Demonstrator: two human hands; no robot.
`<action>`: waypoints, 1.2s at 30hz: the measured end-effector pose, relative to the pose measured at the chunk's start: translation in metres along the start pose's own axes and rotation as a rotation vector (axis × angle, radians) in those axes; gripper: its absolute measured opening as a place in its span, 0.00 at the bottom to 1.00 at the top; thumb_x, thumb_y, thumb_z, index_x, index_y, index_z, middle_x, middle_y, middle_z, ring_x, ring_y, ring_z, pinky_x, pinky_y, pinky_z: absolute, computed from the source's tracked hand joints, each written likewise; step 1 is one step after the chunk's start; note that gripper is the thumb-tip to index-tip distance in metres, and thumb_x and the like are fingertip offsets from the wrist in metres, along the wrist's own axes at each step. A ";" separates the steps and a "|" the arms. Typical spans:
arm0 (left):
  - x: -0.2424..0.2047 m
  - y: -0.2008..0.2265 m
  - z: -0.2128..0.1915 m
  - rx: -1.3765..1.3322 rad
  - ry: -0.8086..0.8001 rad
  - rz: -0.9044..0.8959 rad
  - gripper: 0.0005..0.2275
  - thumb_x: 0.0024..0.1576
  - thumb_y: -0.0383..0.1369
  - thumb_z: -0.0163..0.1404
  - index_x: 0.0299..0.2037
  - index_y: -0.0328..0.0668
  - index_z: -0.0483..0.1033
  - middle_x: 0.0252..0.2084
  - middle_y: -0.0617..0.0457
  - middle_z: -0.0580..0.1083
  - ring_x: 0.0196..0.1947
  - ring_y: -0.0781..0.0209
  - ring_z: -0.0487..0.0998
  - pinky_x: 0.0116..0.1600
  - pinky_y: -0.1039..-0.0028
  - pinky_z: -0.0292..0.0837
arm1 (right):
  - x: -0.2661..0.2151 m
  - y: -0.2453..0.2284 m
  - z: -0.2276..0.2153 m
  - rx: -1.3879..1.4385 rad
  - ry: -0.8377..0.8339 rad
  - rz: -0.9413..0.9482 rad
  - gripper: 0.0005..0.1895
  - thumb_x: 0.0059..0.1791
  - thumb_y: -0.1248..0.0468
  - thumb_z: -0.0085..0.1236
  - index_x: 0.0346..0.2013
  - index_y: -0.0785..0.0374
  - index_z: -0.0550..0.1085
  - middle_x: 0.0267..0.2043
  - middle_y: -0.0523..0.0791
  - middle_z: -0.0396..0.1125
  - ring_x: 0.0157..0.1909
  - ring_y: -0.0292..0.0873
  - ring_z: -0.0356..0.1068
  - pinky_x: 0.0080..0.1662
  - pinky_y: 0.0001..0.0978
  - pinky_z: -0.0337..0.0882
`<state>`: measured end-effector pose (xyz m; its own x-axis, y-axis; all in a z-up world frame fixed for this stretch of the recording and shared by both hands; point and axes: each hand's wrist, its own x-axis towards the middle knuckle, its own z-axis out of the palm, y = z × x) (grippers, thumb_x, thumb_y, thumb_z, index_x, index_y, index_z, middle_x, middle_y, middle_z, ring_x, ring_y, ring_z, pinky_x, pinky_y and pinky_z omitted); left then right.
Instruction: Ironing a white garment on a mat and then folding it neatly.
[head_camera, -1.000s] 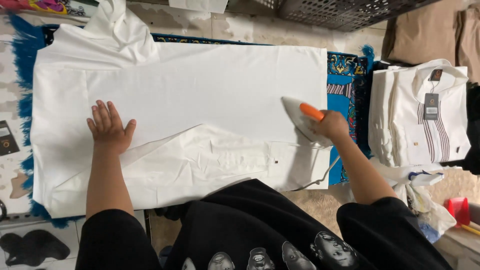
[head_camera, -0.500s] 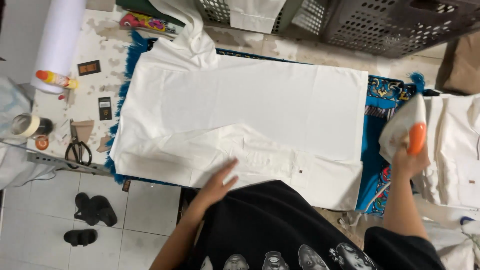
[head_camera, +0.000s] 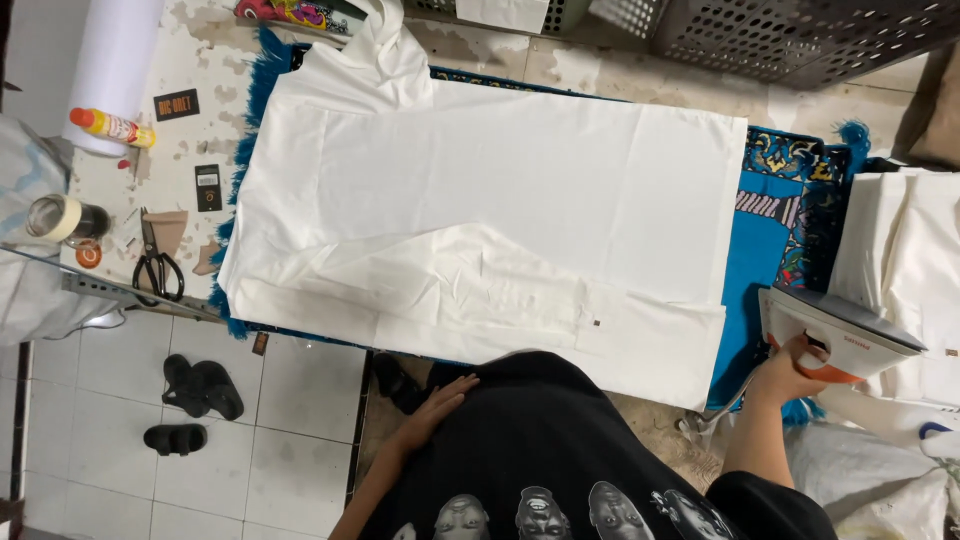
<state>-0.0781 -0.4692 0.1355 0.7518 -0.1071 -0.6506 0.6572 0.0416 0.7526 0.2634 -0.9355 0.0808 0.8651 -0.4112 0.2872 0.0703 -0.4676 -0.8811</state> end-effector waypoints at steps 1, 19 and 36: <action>-0.002 -0.004 0.000 -0.001 -0.003 0.001 0.24 0.63 0.45 0.36 0.69 0.51 0.65 0.75 0.57 0.61 0.78 0.61 0.49 0.76 0.53 0.24 | 0.000 0.002 0.000 -0.003 0.002 -0.001 0.19 0.59 0.75 0.58 0.58 0.72 0.58 0.57 0.59 0.65 0.52 0.52 0.74 0.49 0.29 0.80; 0.056 0.162 -0.223 0.003 0.770 0.362 0.09 0.61 0.29 0.51 0.48 0.35 0.78 0.44 0.51 0.78 0.41 0.61 0.79 0.47 0.73 0.74 | -0.079 -0.036 0.030 -0.546 0.201 0.798 0.18 0.52 0.67 0.57 0.47 0.57 0.56 0.50 0.46 0.55 0.46 0.38 0.64 0.49 0.31 0.68; 0.319 0.193 -0.402 0.936 0.934 0.322 0.32 0.51 0.26 0.57 0.67 0.38 0.57 0.48 0.49 0.72 0.40 0.59 0.78 0.42 0.67 0.75 | 0.101 -0.074 0.339 -1.290 -0.477 -0.892 0.17 0.48 0.63 0.67 0.51 0.41 0.83 0.43 0.37 0.72 0.41 0.40 0.67 0.48 0.35 0.64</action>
<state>0.3099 -0.0956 0.0319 0.8647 0.5018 0.0209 0.4463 -0.7868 0.4264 0.5140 -0.6774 0.0476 0.8638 0.4804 0.1520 0.3770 -0.8162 0.4377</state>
